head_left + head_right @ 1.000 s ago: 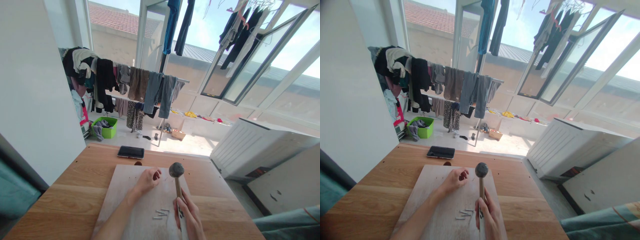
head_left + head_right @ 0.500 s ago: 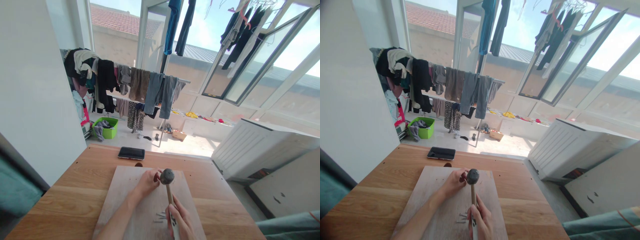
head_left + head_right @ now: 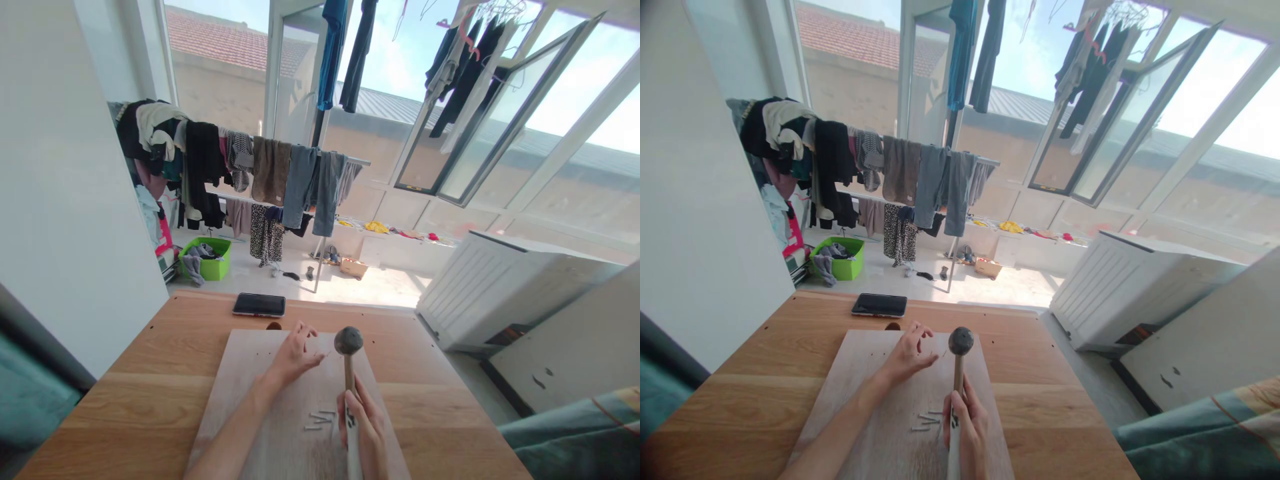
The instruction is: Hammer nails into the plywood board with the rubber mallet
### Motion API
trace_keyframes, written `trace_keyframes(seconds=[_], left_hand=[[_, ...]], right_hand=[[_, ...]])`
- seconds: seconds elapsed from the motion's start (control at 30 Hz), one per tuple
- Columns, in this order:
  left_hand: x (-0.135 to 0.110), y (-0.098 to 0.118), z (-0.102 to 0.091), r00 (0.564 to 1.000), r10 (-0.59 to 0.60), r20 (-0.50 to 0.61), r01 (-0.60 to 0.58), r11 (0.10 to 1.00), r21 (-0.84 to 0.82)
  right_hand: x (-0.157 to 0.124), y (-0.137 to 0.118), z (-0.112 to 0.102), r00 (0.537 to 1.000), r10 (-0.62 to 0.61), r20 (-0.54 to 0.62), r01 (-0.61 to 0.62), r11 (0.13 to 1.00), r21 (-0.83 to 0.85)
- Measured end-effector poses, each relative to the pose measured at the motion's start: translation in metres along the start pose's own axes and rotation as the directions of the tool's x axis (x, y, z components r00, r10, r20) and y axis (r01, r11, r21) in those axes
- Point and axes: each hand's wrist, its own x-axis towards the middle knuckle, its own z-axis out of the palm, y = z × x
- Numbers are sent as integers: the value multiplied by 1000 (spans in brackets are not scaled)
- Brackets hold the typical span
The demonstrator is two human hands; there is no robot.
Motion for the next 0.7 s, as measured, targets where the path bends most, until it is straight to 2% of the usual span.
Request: trace_keyframes(seconds=[0.07, 0.13, 0.17, 0.23, 0.3, 0.4, 0.57, 0.7], left_hand=[[-6, 16, -6, 999, 44, -3, -44, 994, 96], [-16, 33, -8, 984, 91, 155, -118, 976, 182], [-21, 41, -8, 956, 101, 276, -165, 961, 222], [-31, 55, -3, 866, 71, 495, -246, 922, 299], [-39, 65, 4, 805, -7, 593, -273, 884, 380], [-42, 74, 13, 793, -92, 602, -249, 853, 458], [-36, 78, 14, 787, -64, 614, -280, 849, 448], [-34, 78, 13, 756, -89, 649, -288, 844, 452]], right_hand=[[1, 2, -3, 1000, -15, -17, 15, 1000, 8], [2, 4, -7, 999, -38, -34, 39, 999, 29], [3, 5, -8, 998, -47, -37, 48, 998, 44], [4, 6, -10, 998, -51, -43, 54, 996, 74], [4, 6, -10, 997, -43, -60, 48, 995, 92], [4, 4, -9, 996, -50, -78, 57, 995, 86], [5, 6, -9, 995, -61, -73, 66, 995, 69], [6, 5, -11, 996, -24, -87, 25, 1000, 12]])
